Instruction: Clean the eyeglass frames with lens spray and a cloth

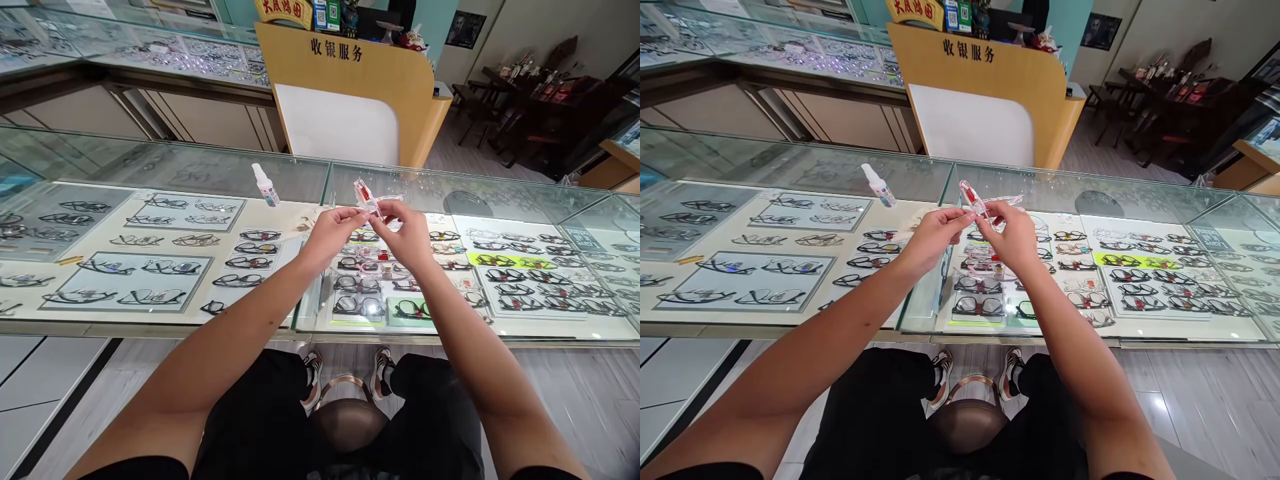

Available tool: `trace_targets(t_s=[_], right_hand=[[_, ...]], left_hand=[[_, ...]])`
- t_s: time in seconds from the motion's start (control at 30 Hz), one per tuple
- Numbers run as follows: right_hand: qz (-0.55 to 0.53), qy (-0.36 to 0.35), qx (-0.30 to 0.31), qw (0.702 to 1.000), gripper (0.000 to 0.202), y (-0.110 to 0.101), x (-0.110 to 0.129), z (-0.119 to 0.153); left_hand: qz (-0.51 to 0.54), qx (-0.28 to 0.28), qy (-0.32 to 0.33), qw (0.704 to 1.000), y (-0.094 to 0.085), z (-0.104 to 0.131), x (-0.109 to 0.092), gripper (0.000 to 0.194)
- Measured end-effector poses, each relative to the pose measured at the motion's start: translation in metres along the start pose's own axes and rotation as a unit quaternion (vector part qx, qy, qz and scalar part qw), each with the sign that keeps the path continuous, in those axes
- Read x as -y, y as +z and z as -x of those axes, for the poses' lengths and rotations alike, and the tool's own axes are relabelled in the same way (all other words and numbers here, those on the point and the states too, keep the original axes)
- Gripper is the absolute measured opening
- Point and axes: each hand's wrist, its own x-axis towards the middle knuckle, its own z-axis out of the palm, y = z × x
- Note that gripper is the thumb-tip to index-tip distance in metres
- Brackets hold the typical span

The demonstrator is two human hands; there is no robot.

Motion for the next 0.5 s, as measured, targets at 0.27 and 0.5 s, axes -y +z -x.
trace_targets(t_s=[0.27,0.5], right_hand=[[-0.026,-0.021,-0.002,0.999,0.021,0.002,-0.003,0.0],[-0.04,0.08,-0.121,0.989,0.024,-0.016,-0.012,-0.011]], left_hand=[[-0.084,-0.055,0.066,0.993,-0.002,-0.002,0.006,0.034],[-0.362,-0.02,0.216,0.907,-0.01,0.001,0.0,0.026]])
